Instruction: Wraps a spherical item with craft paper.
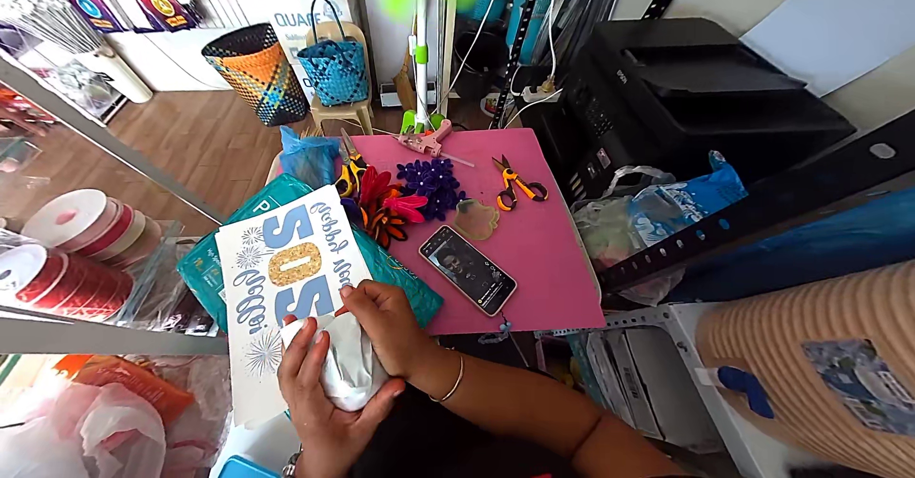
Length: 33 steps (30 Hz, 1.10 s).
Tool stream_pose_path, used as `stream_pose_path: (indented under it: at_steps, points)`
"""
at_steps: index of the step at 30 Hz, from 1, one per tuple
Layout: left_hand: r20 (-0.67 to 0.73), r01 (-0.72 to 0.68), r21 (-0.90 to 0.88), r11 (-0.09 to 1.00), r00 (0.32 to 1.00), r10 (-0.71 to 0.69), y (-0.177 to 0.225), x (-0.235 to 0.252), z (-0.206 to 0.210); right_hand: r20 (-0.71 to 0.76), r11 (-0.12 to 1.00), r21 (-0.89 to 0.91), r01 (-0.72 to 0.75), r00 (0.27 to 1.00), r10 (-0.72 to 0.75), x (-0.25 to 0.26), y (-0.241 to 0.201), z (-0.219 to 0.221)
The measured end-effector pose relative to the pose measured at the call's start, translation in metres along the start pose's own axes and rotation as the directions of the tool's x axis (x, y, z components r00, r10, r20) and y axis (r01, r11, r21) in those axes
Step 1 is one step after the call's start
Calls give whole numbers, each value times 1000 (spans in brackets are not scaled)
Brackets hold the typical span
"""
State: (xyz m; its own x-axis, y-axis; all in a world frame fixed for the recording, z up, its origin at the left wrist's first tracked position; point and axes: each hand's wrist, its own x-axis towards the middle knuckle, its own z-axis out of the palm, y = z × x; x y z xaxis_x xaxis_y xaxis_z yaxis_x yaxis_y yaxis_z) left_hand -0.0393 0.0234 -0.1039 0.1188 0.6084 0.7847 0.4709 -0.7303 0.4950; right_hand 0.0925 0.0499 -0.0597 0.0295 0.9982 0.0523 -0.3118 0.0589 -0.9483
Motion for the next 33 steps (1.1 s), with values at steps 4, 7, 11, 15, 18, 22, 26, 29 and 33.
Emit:
stream_pose_path:
  at_steps: [4,7,11,15,18,22,26,29,33]
  points:
    - [20,-87,122,989,996,85,9,11,-7,68,999,4,-42,997,42,-2,-9,1]
    - [118,-124,67,990,986,116,12,19,-12,63,994,70,-80,995,76,-5,-14,-3]
    - [331,-179,-48,983,925,184,13,26,-27,102,965,151,-213,975,199,-13,-26,-9]
    - [394,-240,-91,967,883,256,13,29,-41,185,942,208,-264,956,227,-20,-31,-7]
    - [374,-252,-97,963,888,270,13,27,-42,218,940,201,-276,948,231,-23,-28,-6]
    - [274,-263,-58,963,923,269,10,15,-32,235,923,178,-342,925,297,-23,-23,-6]
    - [239,-237,-101,966,937,254,6,13,-21,188,863,195,-465,882,433,-23,-26,-9]
    - [244,-157,-164,974,950,194,-4,16,-17,52,827,338,-449,886,460,-29,-20,-4]
    - [121,2,-220,976,992,25,-8,20,-5,64,940,318,-122,992,107,-40,-5,-6]
